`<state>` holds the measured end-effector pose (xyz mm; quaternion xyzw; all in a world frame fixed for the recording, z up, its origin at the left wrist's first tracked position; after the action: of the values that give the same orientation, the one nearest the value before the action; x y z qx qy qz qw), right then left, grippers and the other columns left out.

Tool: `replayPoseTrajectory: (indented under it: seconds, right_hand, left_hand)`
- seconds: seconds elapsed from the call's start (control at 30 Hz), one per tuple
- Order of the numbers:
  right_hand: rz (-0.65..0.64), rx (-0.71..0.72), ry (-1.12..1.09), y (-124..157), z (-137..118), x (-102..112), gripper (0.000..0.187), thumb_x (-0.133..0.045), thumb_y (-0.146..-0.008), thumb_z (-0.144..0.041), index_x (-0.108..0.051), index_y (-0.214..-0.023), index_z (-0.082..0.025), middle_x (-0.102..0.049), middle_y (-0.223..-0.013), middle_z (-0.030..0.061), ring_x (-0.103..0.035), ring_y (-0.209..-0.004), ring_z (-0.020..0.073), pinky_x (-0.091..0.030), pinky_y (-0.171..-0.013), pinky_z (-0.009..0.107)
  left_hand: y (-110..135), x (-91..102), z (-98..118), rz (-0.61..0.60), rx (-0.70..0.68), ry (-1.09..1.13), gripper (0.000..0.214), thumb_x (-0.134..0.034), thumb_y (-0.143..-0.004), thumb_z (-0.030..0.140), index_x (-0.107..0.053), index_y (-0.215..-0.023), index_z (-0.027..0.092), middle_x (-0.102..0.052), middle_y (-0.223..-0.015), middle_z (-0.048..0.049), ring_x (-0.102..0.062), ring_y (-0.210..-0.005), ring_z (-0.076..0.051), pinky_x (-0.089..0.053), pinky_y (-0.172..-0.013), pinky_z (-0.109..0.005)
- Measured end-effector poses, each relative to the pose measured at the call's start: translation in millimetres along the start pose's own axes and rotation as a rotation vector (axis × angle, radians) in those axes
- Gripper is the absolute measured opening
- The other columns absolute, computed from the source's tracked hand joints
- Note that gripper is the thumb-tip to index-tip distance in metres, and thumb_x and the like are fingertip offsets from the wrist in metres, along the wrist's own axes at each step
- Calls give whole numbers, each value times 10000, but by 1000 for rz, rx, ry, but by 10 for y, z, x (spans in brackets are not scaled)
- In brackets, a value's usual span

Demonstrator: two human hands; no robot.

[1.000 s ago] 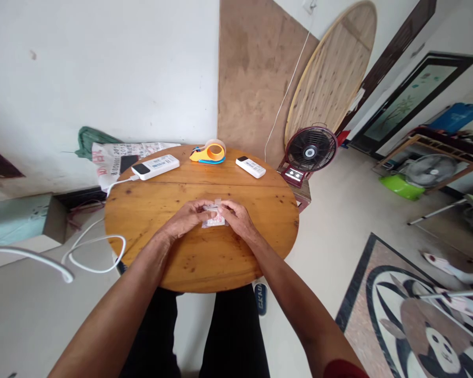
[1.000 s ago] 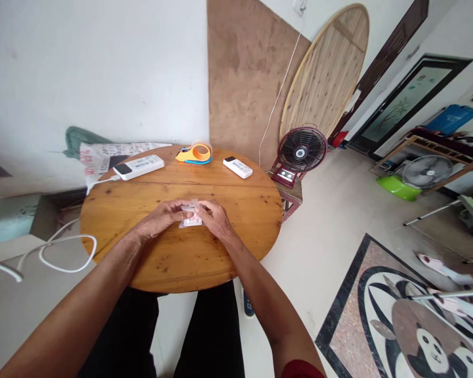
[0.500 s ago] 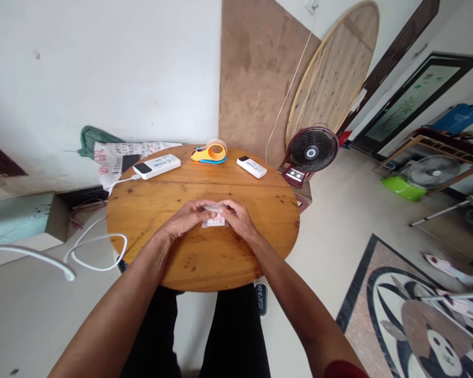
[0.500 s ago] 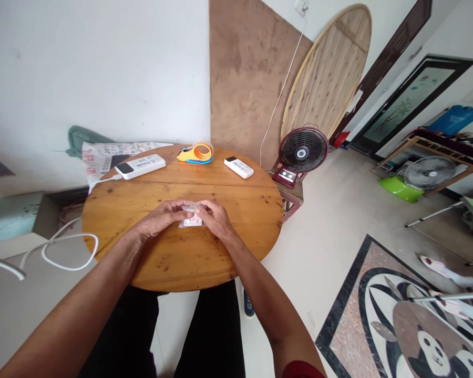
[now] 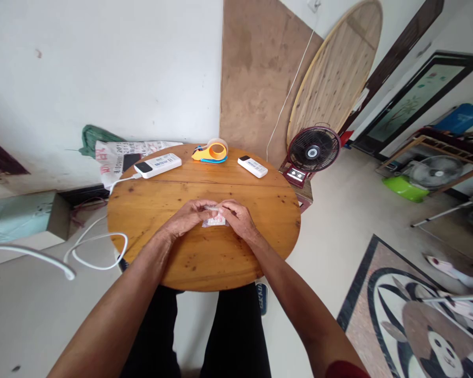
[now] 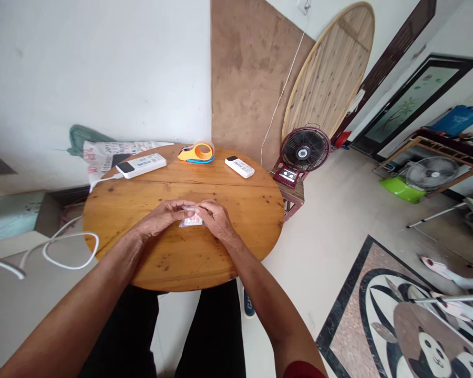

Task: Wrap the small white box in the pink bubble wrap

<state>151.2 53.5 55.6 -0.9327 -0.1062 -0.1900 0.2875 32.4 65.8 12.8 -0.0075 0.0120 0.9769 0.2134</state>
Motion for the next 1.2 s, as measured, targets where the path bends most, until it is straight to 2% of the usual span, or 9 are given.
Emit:
replayPoseTrajectory:
  seconds: [0.37,0.6,0.83,1.2]
  right_hand:
    - [-10,64,52,-1,-83,-10,273,-503,-932,-349,-733,-950,-202,-654,-982,68,-612,-960,168,-471,-897,292]
    - [-10,13,38,1,26,-27,277,-518,-915,-377,-731,-953,-204,-656,-1008,68,-607,-981,170,-478,-912,298]
    - [43,37,82,6,37,27,277,-529,-908,-359,-735,-944,-178,-640,-1024,88,-606,-984,177,-471,-906,306]
    - [79,52,88,8,-14,26,215,-545,-889,-291,-723,-986,-218,-648,-1005,71,-606,-983,175,-478,-921,320]
  left_hand:
    - [-13,-11,14,-12,-25,-20,465,-765,-684,456,-705,-1044,168,-727,-955,-45,-638,-859,-203,-454,-833,-319]
    - [18,-24,93,-20,-20,-41,498,-776,-650,472,-699,-1043,175,-718,-1012,-58,-637,-918,-230,-459,-879,-352]
    - [27,-16,75,-2,-21,-20,471,-763,-676,451,-703,-1051,172,-722,-1019,-56,-639,-924,-237,-445,-920,-369]
    - [-34,1,-9,-13,-35,-66,489,-727,-711,489,-696,-1101,197,-721,-990,-37,-632,-890,-219,-458,-863,-330]
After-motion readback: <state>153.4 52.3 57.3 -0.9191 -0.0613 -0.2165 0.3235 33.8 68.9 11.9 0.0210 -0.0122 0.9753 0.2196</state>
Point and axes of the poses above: each hand's wrist, its own y-axis away from the middle knuckle, its own x-axis out of the back of the hand, z = x × y, the point moved 10 cm from there along -y, towards the middle knuckle
